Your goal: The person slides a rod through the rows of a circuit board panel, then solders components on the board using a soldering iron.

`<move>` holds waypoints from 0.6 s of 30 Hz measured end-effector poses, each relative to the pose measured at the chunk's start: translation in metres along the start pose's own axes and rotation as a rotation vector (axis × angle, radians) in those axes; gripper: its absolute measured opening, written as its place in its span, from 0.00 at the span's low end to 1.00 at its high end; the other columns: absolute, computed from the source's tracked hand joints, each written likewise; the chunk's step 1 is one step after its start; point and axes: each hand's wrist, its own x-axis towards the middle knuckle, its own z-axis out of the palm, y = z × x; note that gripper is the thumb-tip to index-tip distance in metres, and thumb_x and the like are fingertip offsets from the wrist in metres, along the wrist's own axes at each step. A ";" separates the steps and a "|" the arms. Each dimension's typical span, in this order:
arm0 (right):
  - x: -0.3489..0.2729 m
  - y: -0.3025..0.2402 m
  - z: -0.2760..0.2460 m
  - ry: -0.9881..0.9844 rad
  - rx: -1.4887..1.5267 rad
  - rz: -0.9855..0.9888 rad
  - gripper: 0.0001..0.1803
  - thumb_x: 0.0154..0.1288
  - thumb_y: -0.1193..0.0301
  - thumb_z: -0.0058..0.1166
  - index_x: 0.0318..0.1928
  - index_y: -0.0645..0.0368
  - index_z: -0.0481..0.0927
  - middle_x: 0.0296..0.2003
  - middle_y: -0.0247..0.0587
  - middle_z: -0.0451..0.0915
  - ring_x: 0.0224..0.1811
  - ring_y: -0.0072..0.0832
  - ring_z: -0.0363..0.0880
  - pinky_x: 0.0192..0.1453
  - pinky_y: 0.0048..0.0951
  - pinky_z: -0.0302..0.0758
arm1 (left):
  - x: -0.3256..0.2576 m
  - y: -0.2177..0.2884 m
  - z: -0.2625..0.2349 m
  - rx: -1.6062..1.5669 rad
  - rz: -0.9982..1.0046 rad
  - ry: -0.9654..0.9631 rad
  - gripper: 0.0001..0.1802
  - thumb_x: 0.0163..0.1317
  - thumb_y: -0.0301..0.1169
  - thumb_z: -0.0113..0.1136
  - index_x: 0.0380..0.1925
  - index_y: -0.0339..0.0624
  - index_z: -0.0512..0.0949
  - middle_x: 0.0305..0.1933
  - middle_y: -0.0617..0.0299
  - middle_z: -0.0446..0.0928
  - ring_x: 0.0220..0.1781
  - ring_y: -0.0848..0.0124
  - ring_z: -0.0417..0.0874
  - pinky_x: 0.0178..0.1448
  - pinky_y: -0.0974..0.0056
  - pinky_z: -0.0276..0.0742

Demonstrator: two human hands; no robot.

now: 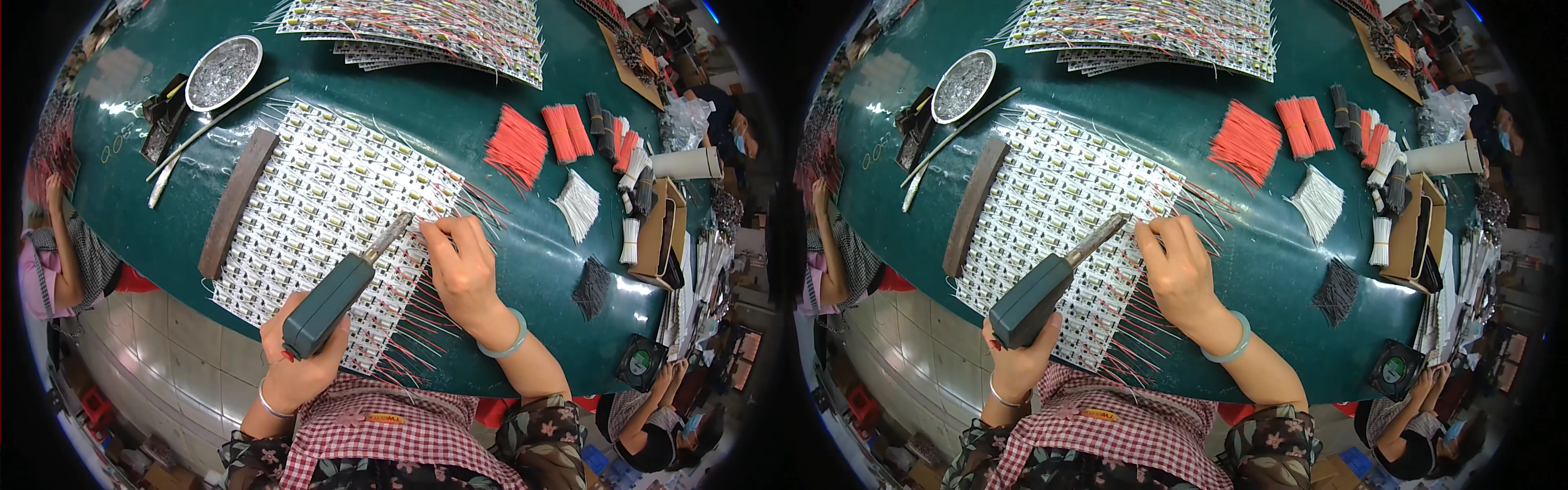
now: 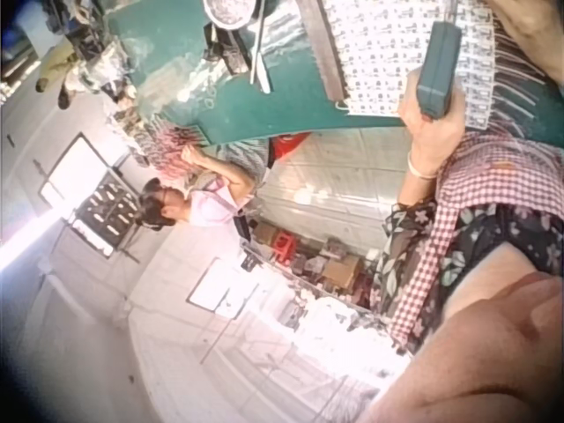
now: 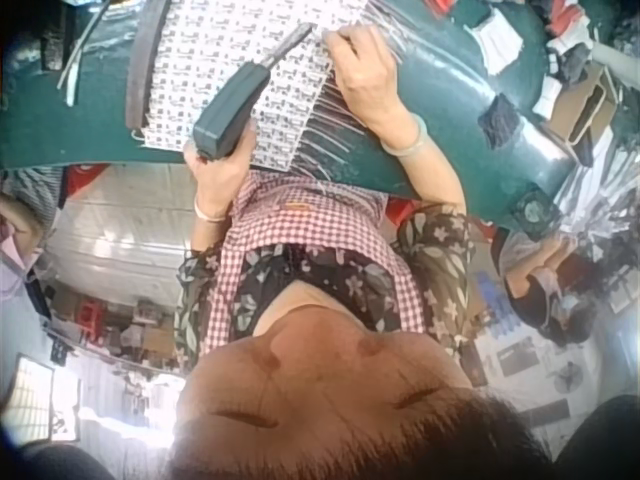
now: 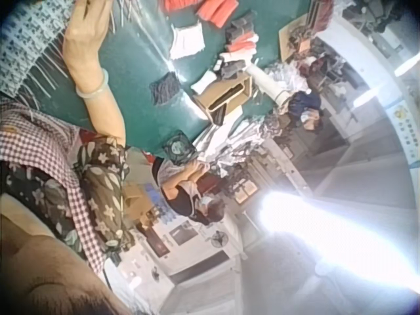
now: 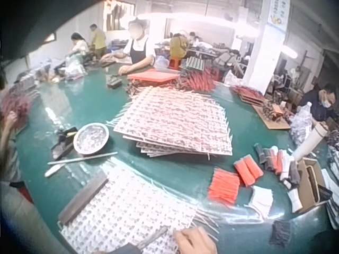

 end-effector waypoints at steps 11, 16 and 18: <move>0.000 0.001 0.000 0.003 -0.014 -0.009 0.19 0.46 0.84 0.56 0.43 0.70 0.79 0.36 0.46 0.75 0.36 0.39 0.74 0.37 0.33 0.76 | -0.002 -0.003 0.004 0.026 -0.046 -0.007 0.08 0.54 0.22 0.67 0.33 0.33 0.79 0.24 0.62 0.78 0.23 0.78 0.75 0.30 0.70 0.73; 0.001 0.000 0.001 0.012 -0.011 -0.009 0.18 0.46 0.84 0.56 0.43 0.70 0.79 0.36 0.46 0.75 0.37 0.39 0.74 0.38 0.34 0.76 | 0.000 0.000 0.000 0.068 0.024 -0.003 0.07 0.53 0.19 0.67 0.32 0.32 0.80 0.27 0.58 0.79 0.24 0.76 0.77 0.30 0.69 0.74; 0.001 0.000 0.001 0.006 -0.013 -0.008 0.18 0.47 0.84 0.56 0.43 0.70 0.79 0.36 0.46 0.74 0.37 0.39 0.74 0.39 0.34 0.76 | 0.000 0.000 0.000 0.051 0.129 0.072 0.08 0.51 0.18 0.66 0.33 0.30 0.82 0.30 0.56 0.80 0.25 0.74 0.78 0.30 0.69 0.74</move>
